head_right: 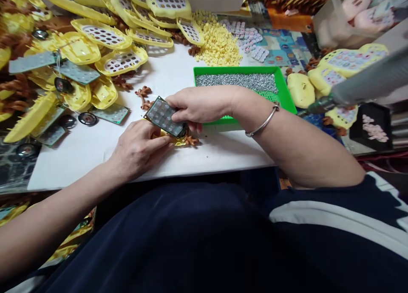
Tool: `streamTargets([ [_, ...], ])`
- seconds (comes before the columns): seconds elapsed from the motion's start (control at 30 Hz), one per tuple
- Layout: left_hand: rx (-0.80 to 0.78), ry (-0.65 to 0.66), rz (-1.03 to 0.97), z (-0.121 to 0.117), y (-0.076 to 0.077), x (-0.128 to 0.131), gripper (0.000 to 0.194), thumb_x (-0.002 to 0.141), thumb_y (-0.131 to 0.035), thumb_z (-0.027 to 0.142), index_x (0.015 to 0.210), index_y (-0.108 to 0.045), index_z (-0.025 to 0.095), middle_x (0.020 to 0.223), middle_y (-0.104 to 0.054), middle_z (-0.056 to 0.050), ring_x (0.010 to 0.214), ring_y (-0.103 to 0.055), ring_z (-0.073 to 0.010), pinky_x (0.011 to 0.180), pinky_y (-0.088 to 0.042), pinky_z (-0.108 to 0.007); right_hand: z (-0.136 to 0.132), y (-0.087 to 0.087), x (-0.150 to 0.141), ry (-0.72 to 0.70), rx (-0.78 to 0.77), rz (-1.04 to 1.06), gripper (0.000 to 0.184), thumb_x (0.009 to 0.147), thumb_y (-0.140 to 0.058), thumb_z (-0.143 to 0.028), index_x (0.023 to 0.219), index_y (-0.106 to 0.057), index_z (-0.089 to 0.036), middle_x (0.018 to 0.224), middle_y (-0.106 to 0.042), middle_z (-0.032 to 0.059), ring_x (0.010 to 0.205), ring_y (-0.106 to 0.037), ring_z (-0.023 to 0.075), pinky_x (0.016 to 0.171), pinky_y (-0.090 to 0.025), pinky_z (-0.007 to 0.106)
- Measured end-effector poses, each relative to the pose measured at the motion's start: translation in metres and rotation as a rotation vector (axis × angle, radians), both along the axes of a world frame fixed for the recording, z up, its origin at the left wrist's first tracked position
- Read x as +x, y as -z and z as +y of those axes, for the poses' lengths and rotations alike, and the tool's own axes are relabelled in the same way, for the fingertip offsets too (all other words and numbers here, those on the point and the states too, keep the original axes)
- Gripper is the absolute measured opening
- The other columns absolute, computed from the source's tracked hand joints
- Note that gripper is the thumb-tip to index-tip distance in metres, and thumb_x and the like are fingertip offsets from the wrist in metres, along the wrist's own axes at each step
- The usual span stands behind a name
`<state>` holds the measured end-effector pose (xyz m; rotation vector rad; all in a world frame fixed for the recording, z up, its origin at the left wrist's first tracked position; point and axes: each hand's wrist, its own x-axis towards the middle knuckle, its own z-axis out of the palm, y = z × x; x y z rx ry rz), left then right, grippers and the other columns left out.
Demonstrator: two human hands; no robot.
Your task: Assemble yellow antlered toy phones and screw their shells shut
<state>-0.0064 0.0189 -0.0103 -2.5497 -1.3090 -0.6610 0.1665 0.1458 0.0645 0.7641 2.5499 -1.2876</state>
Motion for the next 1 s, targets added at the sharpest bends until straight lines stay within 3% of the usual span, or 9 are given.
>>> streamTargets([
  [0.23,-0.103,0.005,-0.091,0.0,0.004,-0.002,0.034,0.097,-0.043,0.033,0.089,-0.074,0.021,0.078,-0.06,-0.007,0.075,-0.052,-0.0214,0.069,-0.041,-0.034,0.003,0.004,-0.003,-0.017,-0.015,0.019,0.013,0.084,-0.069,-0.024,0.072,-0.063,-0.018,0.052,-0.049,-0.0059,0.051,-0.051,0.0069,0.052,-0.034,0.02],
  [0.37,-0.139,-0.009,-0.104,0.001,0.002,-0.001,0.034,0.096,-0.042,0.033,0.09,-0.074,0.021,0.079,-0.061,-0.007,0.075,-0.053,-0.0212,0.068,-0.041,-0.034,0.004,0.008,-0.005,-0.017,0.012,0.031,0.014,0.084,-0.068,-0.024,0.071,-0.064,-0.018,0.056,-0.054,-0.0043,0.059,-0.056,0.0093,0.057,-0.036,0.022],
  [0.73,-0.199,-0.029,-0.175,-0.003,-0.002,-0.001,0.029,0.094,-0.047,0.031,0.097,-0.075,0.023,0.077,-0.059,-0.007,0.077,-0.054,-0.0226,0.074,-0.045,-0.04,-0.006,0.011,-0.012,0.084,0.081,-0.019,0.017,0.082,-0.065,-0.01,0.068,-0.061,-0.019,0.051,-0.054,-0.004,0.051,-0.054,0.0099,0.053,-0.036,0.024],
  [0.87,-0.275,0.099,-0.339,-0.007,-0.009,-0.011,0.021,0.093,-0.051,0.022,0.1,-0.071,0.023,0.082,-0.062,-0.005,0.08,-0.059,-0.0201,0.072,-0.048,-0.036,-0.009,0.007,-0.016,0.114,0.08,-0.087,0.019,0.08,-0.065,-0.007,0.067,-0.06,-0.019,0.049,-0.054,-0.0047,0.046,-0.052,0.0099,0.053,-0.035,0.025],
  [0.93,-0.211,0.037,-0.465,-0.01,-0.01,-0.021,0.016,0.091,-0.059,0.022,0.105,-0.066,0.025,0.09,-0.063,-0.004,0.086,-0.06,-0.0188,0.076,-0.051,-0.035,-0.011,0.004,-0.019,0.121,0.092,-0.114,0.021,0.079,-0.066,-0.007,0.064,-0.058,-0.018,0.047,-0.053,-0.005,0.043,-0.049,0.0094,0.052,-0.033,0.026],
  [1.0,-0.136,-0.054,-0.541,-0.012,-0.009,-0.03,0.038,0.084,-0.071,0.033,0.119,-0.058,0.026,0.106,-0.061,-0.005,0.098,-0.059,-0.0217,0.081,-0.053,-0.037,-0.014,0.002,-0.021,0.124,0.139,-0.116,0.023,0.078,-0.068,-0.006,0.062,-0.056,-0.018,0.046,-0.051,-0.0052,0.042,-0.046,0.0087,0.052,-0.031,0.027],
])
